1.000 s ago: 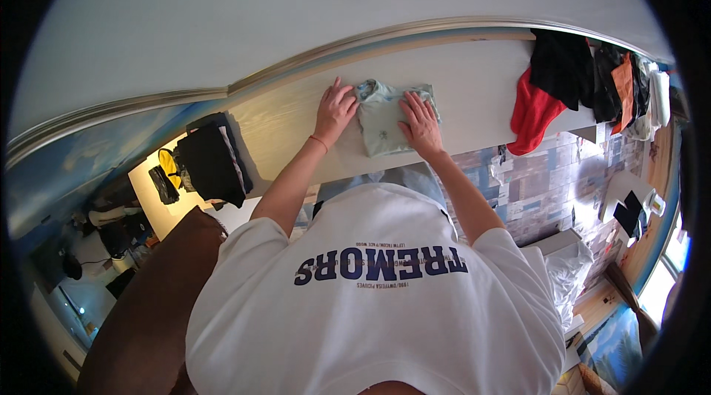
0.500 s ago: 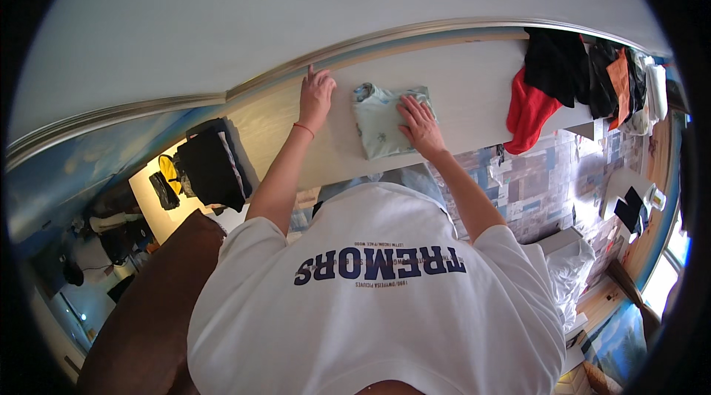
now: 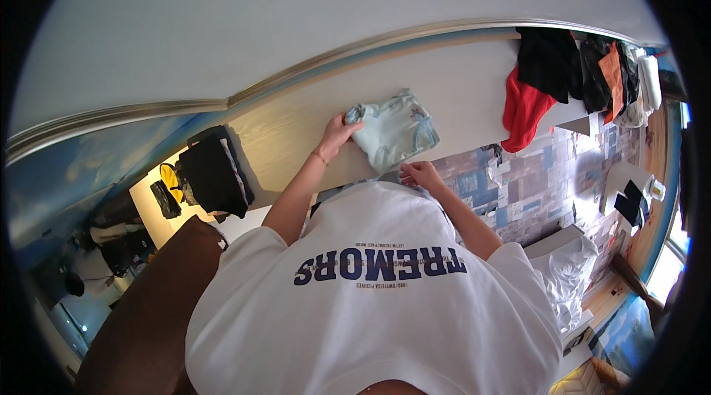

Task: The person folds several pieces of clothing on a white table, including a white shirt with red patterns, a blue t-shirt, a light green shirt, and a red towel. Each item is smoothed and folded into a compact shape and placed in a stack.

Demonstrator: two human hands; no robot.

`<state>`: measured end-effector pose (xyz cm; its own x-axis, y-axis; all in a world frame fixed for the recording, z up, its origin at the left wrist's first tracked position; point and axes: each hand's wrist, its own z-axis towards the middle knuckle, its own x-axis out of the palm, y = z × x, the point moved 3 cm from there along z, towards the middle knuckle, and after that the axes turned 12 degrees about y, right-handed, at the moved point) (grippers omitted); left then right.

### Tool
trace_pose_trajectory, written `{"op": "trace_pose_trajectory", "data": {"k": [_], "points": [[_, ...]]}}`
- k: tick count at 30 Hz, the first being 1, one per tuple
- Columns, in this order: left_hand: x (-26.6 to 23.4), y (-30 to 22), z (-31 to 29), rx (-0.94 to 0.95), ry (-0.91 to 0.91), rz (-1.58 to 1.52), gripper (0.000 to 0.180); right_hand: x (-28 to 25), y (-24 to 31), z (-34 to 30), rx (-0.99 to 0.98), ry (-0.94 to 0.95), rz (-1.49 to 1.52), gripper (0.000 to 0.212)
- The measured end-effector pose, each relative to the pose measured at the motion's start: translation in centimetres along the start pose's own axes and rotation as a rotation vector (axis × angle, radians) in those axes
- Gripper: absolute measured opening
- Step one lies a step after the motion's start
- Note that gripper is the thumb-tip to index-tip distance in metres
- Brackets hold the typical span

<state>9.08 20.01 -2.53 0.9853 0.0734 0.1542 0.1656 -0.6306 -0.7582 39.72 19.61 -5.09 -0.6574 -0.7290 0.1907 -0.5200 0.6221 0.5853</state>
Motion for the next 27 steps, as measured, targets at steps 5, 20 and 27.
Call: {"op": "trace_pose_trajectory", "data": {"k": [5,20,27], "points": [[-2.1,7.5,-5.9,-0.042,0.06,-0.837,0.041,3.4,3.3,1.1,0.052,0.073,0.074,0.049],[-14.3,1.7,-27.6,0.581,-0.42,-0.932,0.047,25.1,16.5,6.0,0.162,0.547,0.369,0.037],[-29.3,3.1,-40.4,0.845,-0.521,-0.879,0.047,44.2,27.6,6.8,-0.181,0.689,0.149,0.062]]}}
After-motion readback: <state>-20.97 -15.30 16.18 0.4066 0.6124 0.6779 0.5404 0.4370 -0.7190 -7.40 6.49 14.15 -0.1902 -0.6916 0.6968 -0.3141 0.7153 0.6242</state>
